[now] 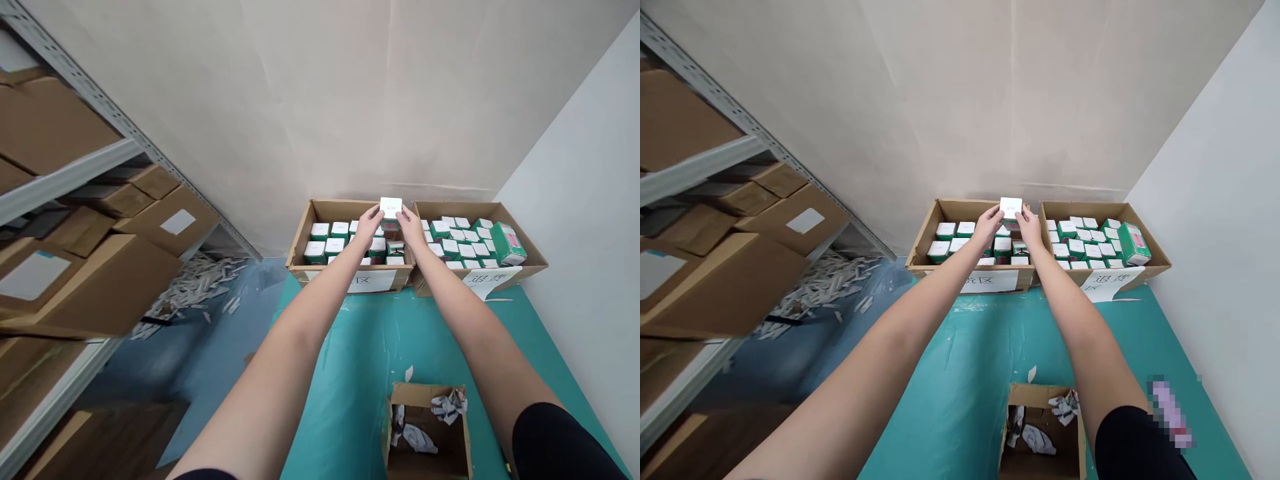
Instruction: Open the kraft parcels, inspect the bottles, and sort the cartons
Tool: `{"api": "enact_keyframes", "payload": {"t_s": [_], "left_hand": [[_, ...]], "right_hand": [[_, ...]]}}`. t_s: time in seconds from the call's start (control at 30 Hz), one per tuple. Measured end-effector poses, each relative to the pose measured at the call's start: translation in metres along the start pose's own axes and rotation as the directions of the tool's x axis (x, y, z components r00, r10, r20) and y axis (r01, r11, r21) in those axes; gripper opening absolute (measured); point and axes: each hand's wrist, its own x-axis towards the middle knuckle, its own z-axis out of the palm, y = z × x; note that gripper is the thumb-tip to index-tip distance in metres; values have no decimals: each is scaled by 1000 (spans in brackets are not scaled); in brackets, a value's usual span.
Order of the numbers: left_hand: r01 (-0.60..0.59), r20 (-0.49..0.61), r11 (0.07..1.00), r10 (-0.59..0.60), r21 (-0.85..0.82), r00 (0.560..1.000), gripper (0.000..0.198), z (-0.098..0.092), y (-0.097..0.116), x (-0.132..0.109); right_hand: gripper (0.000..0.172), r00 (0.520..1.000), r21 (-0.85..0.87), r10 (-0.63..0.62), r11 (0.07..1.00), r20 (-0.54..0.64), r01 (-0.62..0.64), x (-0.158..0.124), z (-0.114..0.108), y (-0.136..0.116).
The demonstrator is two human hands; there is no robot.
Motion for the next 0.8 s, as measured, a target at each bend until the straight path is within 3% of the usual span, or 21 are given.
{"api": "enact_keyframes", "payload": {"t_s": [0.13, 0.27, 0.4, 0.53, 0.8], "left_hand": [[117, -39, 993, -117, -1, 992, 55, -2, -30, 15], [83, -46, 997, -82, 8, 996, 52, 3, -43, 33], [48, -38, 999, -47, 23, 998, 48, 7, -44, 42], [49, -12, 998, -49, 27, 999, 48, 6, -41, 36], [127, -56, 990, -124, 52, 991, 44, -1, -35, 34]], "right_hand": [[61, 997, -118, 56, 991, -55, -62, 17, 2, 36], [58, 995, -259, 23, 965, -102, -49, 31, 1, 53], [59, 997, -366, -11, 930, -74, -17, 36, -5, 59], [56, 999, -386, -31, 922, -42, 12, 34, -9, 59], [51, 998, -461, -44, 887, -45, 18, 43, -4, 57]]}}
